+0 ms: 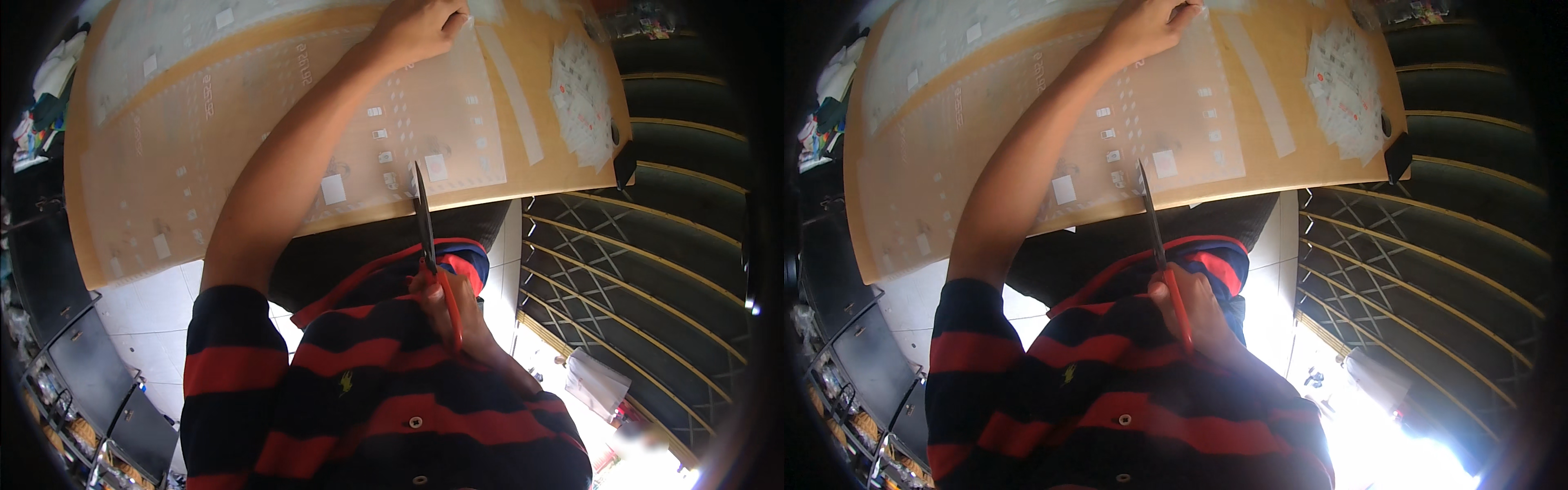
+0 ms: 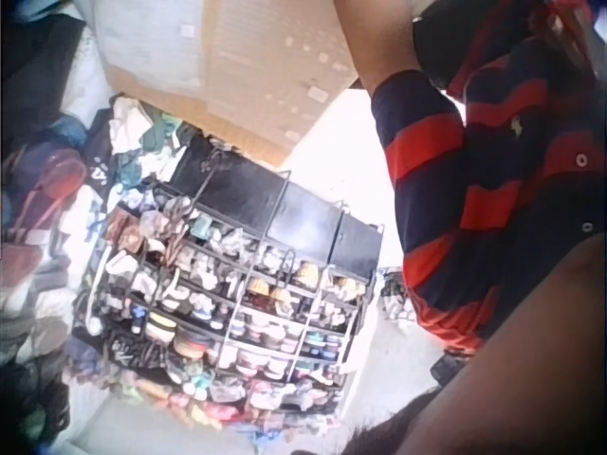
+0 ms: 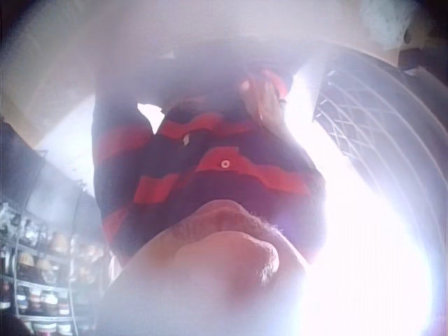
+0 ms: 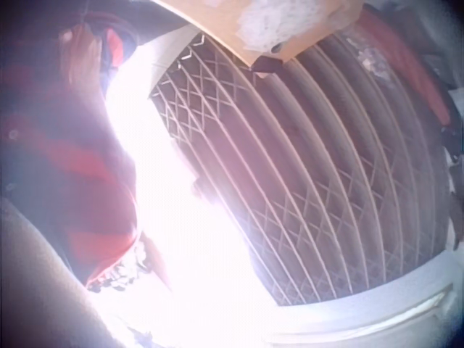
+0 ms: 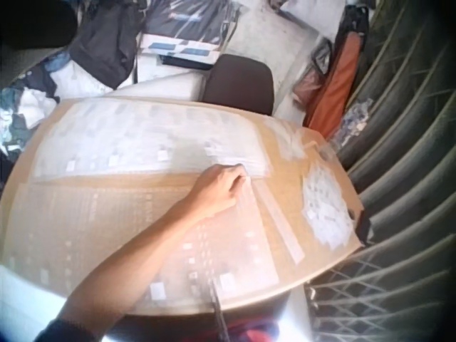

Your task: The person uses red-handled scissors to cut a large transparent plastic sheet into smaller rectangular pieces on a wooden table. The person repeatedly positions the sheet, cuts along straight lines, and separates the cut pieces, which accumulate on the table surface.

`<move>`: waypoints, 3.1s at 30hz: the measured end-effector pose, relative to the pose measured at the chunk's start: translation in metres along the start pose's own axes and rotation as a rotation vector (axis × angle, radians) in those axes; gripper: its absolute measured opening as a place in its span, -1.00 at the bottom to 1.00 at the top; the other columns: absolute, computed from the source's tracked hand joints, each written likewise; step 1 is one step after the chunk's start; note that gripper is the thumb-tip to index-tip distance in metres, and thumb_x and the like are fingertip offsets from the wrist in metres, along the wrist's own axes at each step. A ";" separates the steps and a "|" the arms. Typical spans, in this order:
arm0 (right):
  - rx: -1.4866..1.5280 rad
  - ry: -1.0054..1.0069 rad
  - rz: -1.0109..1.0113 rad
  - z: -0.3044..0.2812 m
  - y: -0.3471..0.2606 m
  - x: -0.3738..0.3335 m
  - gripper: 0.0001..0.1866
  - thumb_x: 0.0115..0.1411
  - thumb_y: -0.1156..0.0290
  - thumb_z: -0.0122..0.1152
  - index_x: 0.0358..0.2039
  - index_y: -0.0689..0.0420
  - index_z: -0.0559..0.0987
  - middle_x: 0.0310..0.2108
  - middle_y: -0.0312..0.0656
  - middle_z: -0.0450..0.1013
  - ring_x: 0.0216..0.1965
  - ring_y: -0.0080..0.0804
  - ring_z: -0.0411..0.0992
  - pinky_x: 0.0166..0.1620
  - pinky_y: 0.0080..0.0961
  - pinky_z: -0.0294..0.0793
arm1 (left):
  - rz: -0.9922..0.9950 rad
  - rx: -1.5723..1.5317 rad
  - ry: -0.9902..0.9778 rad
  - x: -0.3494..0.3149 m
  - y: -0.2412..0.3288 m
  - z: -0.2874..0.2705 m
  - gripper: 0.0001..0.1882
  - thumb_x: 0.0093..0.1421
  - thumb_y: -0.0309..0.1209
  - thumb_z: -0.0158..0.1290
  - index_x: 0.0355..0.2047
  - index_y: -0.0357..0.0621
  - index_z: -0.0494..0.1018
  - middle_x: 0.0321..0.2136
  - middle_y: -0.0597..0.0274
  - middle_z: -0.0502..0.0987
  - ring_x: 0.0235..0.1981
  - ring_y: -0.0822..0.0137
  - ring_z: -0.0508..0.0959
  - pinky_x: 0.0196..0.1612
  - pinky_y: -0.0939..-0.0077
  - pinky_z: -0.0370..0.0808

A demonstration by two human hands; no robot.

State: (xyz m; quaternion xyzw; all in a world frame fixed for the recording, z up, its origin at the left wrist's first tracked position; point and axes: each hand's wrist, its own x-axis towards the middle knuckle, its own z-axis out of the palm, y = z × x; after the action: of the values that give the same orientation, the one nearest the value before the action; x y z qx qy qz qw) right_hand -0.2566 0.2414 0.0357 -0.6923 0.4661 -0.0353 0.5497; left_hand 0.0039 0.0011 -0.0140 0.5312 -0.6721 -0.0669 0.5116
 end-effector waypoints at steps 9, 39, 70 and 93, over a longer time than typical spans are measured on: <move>0.031 0.050 0.002 0.005 0.000 0.004 -0.29 0.36 -0.18 -0.25 -0.34 0.32 0.49 -0.71 -0.33 0.24 -0.68 -0.60 0.22 -0.54 -0.58 0.21 | 0.045 -0.018 0.045 -0.001 -0.003 0.003 -0.80 0.23 -0.36 -0.01 -0.45 -0.24 0.47 -0.50 -0.16 0.53 -0.41 -0.19 0.53 -0.34 -0.02 0.41; 0.013 0.011 0.119 -0.006 -0.015 0.019 -0.22 0.37 -0.21 -0.37 -0.50 0.29 0.52 -0.84 -0.31 0.25 -0.80 -0.53 0.28 -0.66 -0.55 0.23 | -0.031 -0.012 -0.020 0.001 0.002 0.000 -0.83 0.23 -0.41 0.00 -0.41 -0.26 0.49 -0.49 -0.16 0.56 -0.42 -0.15 0.57 -0.34 0.03 0.45; -0.003 0.037 0.253 -0.010 -0.025 0.038 -0.19 0.29 -0.31 -0.17 -0.57 0.31 0.51 -0.73 -0.10 0.39 -0.78 -0.36 0.36 -0.63 -0.42 0.40 | -0.037 -0.021 -0.033 0.002 0.003 -0.001 -0.83 0.24 -0.43 -0.02 -0.40 -0.27 0.49 -0.49 -0.16 0.56 -0.44 -0.11 0.58 -0.36 0.07 0.47; -0.145 0.058 0.144 -0.030 -0.028 0.040 -0.16 0.35 -0.24 -0.26 -0.64 0.35 0.49 -0.88 -0.25 0.24 -0.84 -0.50 0.33 -0.70 -0.56 0.32 | -0.084 0.029 -0.005 -0.004 0.014 0.018 -0.87 0.21 -0.45 -0.02 -0.39 -0.22 0.49 -0.47 -0.14 0.57 -0.38 -0.15 0.58 -0.32 0.05 0.46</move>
State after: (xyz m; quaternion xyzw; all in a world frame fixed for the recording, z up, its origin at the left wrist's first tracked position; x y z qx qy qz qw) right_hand -0.2342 0.1916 0.0510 -0.6936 0.5317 0.0183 0.4857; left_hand -0.0187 0.0018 -0.0159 0.5662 -0.6513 -0.0799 0.4988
